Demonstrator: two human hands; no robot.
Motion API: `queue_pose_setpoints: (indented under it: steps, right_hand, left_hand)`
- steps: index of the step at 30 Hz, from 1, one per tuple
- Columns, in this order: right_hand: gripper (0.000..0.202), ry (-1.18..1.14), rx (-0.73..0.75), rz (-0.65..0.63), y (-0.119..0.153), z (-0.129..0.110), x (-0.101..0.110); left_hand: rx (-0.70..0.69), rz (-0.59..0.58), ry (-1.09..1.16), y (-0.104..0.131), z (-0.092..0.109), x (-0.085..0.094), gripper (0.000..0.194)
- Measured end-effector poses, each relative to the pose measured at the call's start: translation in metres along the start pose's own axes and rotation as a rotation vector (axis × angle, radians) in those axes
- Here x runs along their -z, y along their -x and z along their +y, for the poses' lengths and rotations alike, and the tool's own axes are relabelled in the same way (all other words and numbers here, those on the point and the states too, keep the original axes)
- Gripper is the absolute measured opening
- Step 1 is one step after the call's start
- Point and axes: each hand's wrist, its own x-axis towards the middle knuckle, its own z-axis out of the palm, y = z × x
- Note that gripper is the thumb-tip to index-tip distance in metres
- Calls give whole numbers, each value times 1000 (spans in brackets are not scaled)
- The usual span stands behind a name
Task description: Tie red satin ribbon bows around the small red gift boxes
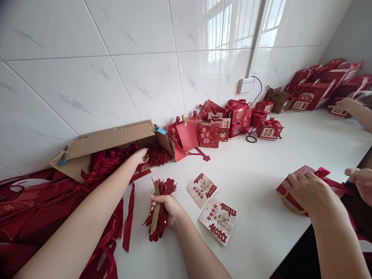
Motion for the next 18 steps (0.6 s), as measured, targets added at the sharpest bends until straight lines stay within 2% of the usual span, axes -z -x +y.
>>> queue_pose_setpoints:
  steps: [8, 13, 18]
  right_hand:
    - [21, -73, -90, -33, -5, -2, -4]
    - [17, -106, -90, -14, -3, -3, -6]
    - [20, -76, -103, -13, -3, -3, -5]
  left_hand:
    - [-136, 46, -279, -11, -2, -4, 34]
    - [-147, 66, -454, -17, -1, -3, 34]
    - [-180, 88, -593, -23, -1, 1, 34]
